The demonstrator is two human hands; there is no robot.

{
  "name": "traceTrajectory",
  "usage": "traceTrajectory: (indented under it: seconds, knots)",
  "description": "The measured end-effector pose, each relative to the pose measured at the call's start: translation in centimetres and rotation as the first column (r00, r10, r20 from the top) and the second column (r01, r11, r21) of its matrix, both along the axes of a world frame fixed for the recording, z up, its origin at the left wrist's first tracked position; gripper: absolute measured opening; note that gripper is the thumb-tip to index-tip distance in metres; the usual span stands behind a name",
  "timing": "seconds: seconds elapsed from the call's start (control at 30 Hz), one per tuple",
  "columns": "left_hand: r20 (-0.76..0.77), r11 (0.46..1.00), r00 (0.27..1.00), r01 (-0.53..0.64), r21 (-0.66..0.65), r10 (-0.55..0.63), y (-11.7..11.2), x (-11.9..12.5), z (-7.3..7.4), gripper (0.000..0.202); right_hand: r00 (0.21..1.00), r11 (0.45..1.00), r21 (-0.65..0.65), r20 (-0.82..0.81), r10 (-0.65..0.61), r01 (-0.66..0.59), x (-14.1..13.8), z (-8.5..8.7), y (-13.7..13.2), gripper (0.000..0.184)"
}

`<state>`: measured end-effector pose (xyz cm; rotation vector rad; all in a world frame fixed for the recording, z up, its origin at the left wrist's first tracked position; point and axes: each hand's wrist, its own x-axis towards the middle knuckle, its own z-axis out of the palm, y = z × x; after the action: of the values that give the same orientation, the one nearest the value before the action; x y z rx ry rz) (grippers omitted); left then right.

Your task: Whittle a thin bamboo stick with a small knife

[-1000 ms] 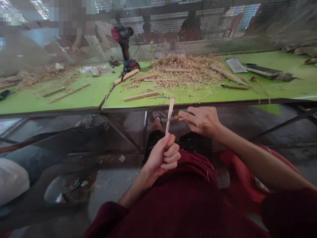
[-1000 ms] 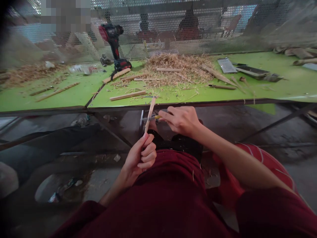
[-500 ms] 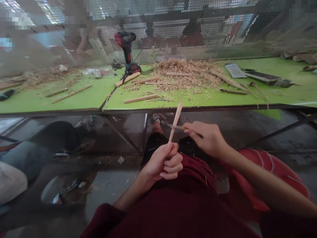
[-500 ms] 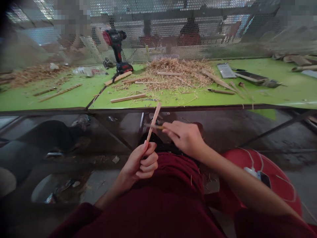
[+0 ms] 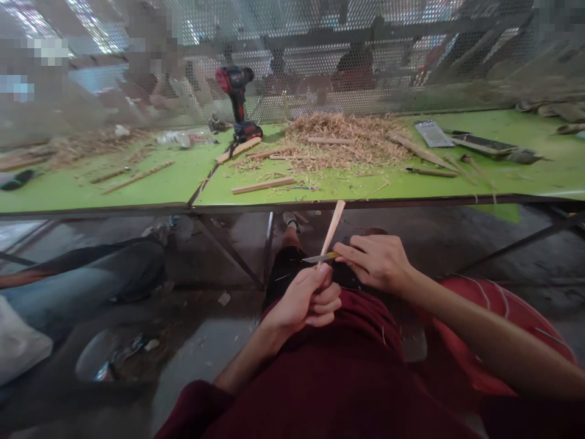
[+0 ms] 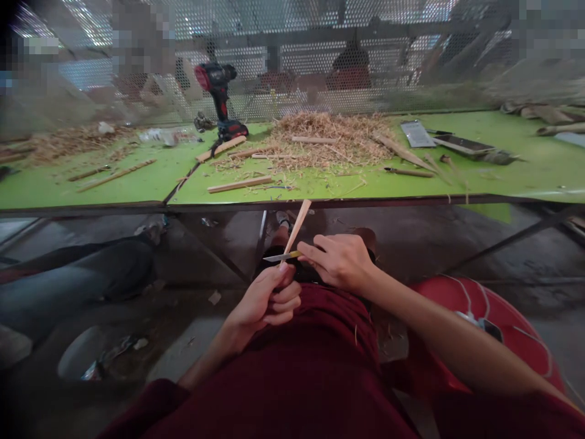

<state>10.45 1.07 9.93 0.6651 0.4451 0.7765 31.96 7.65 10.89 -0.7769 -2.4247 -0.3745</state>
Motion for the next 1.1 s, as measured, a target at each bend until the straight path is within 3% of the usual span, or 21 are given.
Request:
traceTrajectory:
  seconds: [0.23, 0.37, 0.5, 0.6, 0.73, 0.9, 1.0, 1.1]
  knots:
    - [-0.064, 0.998, 0.997, -0.044, -0.055, 0.040, 0.6, 0.0, 0.1, 0.071, 0.998, 0.998, -0.017, -0.004, -0.068, 0.068, 0.8, 0.5, 2.4, 0.035]
    - [-0.018, 0.997, 0.999, -0.052, -0.062, 0.051, 0.8, -0.1, 0.1, 0.069, 0.992, 0.992, -0.036, -0.030, -0.121, 0.120, 1.6, 0.5, 4.9, 0.036]
    - [0.080, 0.999, 0.996, 0.049, -0.009, -0.049, -0.1, -0.2, -0.3, 0.062, 0.940, 0.960, 0.050, -0.224, -0.258, 0.275, 5.8, 1.4, 9.2, 0.043]
    - [0.121, 0.988, 0.981, 0.154, 0.010, -0.154, -0.7, -0.3, -0.5, 0.059, 0.871, 0.936, -0.002, -0.365, -0.329, 0.353, 9.0, 2.9, 10.4, 0.037]
    - [0.216, 0.985, 0.962, 0.171, 0.007, -0.168, -0.3, -0.2, -0.8, 0.058, 0.876, 0.966, -0.109, -0.407, -0.259, 0.235, 8.2, 3.7, 6.0, 0.034]
    - [0.269, 0.989, 0.954, 0.143, -0.029, -0.131, 0.5, -0.4, -0.7, 0.063, 0.906, 0.974, -0.220, -0.399, -0.142, 0.055, 2.4, 1.3, -0.4, 0.030]
    - [0.203, 0.992, 0.972, 0.123, -0.017, -0.117, 0.3, -0.5, -0.2, 0.065, 0.946, 0.976, -0.208, -0.325, -0.009, -0.062, -0.2, -0.3, -1.6, 0.032]
    - [0.058, 0.999, 0.998, 0.039, 0.022, -0.040, -0.2, -0.2, 0.3, 0.063, 0.968, 0.985, -0.156, -0.248, 0.037, -0.078, -1.5, -0.9, -2.0, 0.037]
